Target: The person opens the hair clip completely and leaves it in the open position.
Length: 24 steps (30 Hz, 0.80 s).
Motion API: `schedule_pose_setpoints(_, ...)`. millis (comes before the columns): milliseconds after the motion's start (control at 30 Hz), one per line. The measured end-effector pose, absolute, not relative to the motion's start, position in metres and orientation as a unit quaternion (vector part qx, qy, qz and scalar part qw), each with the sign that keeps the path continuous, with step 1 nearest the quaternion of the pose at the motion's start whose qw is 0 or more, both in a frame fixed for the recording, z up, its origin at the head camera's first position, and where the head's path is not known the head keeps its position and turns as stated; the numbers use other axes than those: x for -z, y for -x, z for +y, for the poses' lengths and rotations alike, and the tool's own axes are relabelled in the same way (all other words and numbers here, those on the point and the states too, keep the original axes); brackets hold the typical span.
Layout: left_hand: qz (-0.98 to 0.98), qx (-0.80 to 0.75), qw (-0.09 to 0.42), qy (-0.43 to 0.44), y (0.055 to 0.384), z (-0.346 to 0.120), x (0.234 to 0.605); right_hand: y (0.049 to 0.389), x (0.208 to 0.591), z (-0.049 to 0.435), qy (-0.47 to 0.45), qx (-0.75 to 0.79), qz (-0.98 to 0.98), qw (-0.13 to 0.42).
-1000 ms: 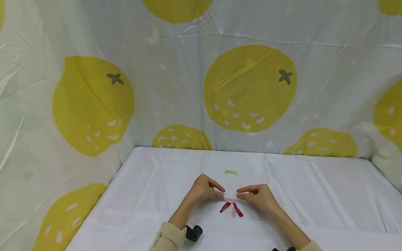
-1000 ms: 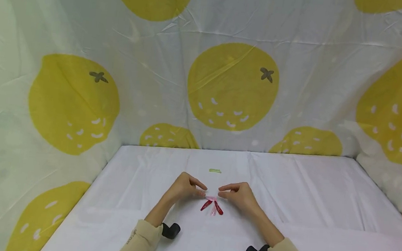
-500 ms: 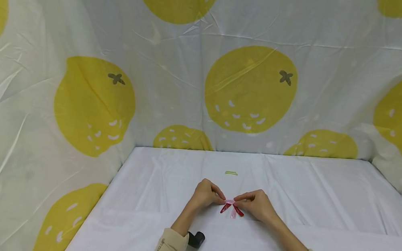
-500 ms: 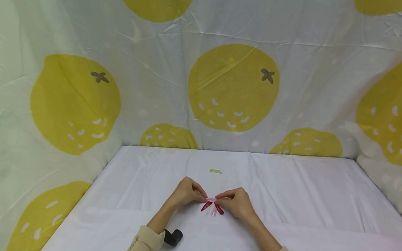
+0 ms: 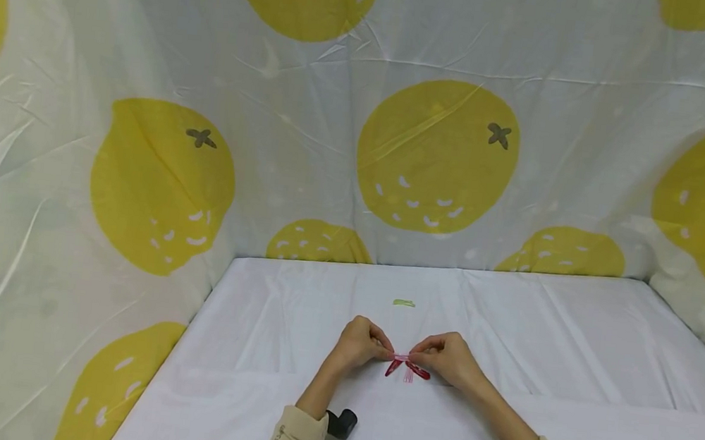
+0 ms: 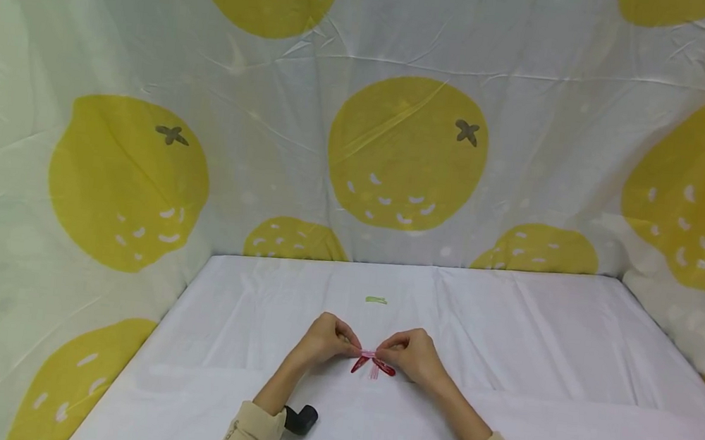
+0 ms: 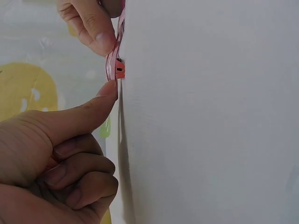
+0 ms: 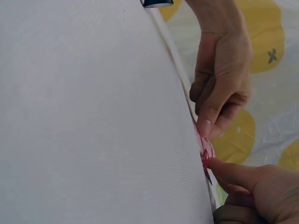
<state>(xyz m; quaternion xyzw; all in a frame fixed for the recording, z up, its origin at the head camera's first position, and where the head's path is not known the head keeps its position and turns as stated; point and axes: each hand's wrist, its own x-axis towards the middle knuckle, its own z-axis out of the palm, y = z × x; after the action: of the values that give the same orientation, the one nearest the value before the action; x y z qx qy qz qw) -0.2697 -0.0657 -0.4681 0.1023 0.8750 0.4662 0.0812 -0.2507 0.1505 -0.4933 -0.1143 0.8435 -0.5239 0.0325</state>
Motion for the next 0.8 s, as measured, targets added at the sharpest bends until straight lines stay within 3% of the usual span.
schedule_pose_setpoints(200,0.876,-0.462,0.078,-0.117,0.27,-0.069,0.465,0.253,0.494,0.151,0.133,0.53,0.836,0.044)
schedule_pose_setpoints(467,0.849,-0.508,0.088,-0.115,0.273,-0.076,0.456,0.254,0.488,0.15,0.068,0.563,0.823,0.041)
schedule_pose_setpoints(800,0.849,-0.507,0.097,-0.111,0.273,-0.075,0.456,0.253,0.489,0.148,0.09,0.556,0.826,0.026)
